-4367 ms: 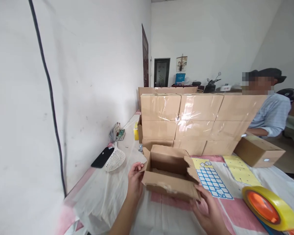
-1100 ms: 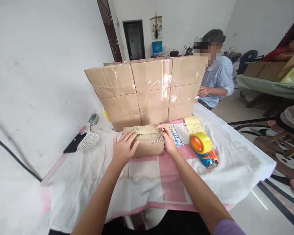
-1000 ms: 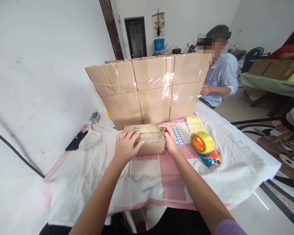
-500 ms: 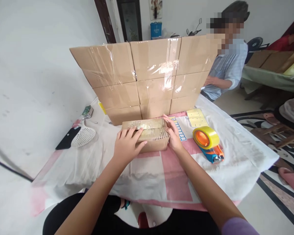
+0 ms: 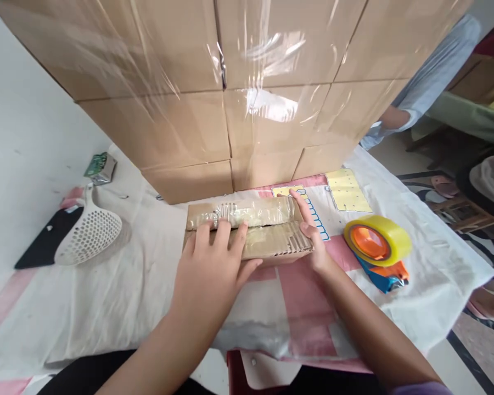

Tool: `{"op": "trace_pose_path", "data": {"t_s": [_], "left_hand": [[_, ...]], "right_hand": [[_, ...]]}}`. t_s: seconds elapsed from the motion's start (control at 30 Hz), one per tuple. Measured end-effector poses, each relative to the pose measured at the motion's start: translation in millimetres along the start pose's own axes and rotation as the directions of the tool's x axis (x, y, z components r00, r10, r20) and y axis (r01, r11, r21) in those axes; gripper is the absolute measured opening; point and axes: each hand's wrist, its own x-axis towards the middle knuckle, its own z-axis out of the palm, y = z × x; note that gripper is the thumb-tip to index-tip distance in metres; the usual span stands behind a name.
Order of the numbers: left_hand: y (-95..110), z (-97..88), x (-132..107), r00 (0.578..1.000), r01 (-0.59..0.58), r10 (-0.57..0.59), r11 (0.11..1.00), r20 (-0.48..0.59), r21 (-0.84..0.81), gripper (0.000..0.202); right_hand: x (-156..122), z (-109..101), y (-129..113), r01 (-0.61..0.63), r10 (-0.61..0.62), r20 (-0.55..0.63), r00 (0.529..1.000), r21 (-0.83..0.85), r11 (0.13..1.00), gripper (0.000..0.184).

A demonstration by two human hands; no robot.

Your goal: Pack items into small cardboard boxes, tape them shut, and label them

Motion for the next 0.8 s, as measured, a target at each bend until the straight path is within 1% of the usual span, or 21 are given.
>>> {"op": "trace_pose_path", "data": {"t_s": [0.13, 0.2, 0.23, 0.3, 0.37, 0.4, 0.43, 0.5, 0.6, 0.8], "left_hand": [[2, 4.0, -6, 1.0, -0.017, 0.017, 1.0, 0.001, -0.003, 0.058], [-1, 4.1, -8, 1.0, -0.021, 0.021, 0.999, 0.011, -0.035, 0.057], [-2, 3.9, -8, 1.0, -0.021, 0.022, 0.999, 0.014, -0.047, 0.058], [-3, 3.9, -9, 1.0, -0.021, 0.022, 0.998, 0.011, -0.052, 0.057], [-3, 5.0, -10, 1.0, -0.011, 0.011, 0.999, -0.007, -0.032, 0.055], [-2, 6.1, -11, 1.0, -0.003, 0.002, 1.0, -0.025, -0.018, 0.054], [-1, 7.5, -12, 0.999, 0.005, -0.005, 1.0, -0.048, -0.005, 0.053], [0, 10.9, -15, 0.996, 0.017, -0.015, 1.0, -0.092, 0.016, 0.053], [2, 15.4, -21, 0.991, 0.034, -0.031, 0.999, -0.13, 0.022, 0.053], [2, 17.7, -22, 0.992, 0.058, -0.056, 0.998, -0.116, 0.015, 0.052]], "right_hand": [[4, -11, -17, -0.027, 0.032, 0.078, 0.996, -0.059, 0.998, 0.061], [11, -17, -26, -0.046, 0.056, 0.121, 0.991, -0.084, 0.995, 0.06], [15, -21, -31, -0.072, 0.089, 0.166, 0.982, -0.101, 0.992, 0.06], [24, -30, -40, -0.159, 0.193, 0.287, 0.938, -0.137, 0.978, 0.06], [31, -37, -46, -0.238, 0.276, 0.37, 0.887, -0.147, 0.96, 0.058], [33, -39, -48, -0.253, 0.286, 0.383, 0.878, -0.134, 0.958, 0.056], [33, -40, -49, -0.253, 0.279, 0.381, 0.881, -0.118, 0.96, 0.055], [33, -41, -48, -0.228, 0.247, 0.362, 0.899, -0.095, 0.969, 0.057], [30, -38, -44, -0.186, 0.209, 0.358, 0.91, -0.098, 0.978, 0.061], [26, -38, -39, -0.142, 0.175, 0.322, 0.93, -0.123, 0.982, 0.062]]}}
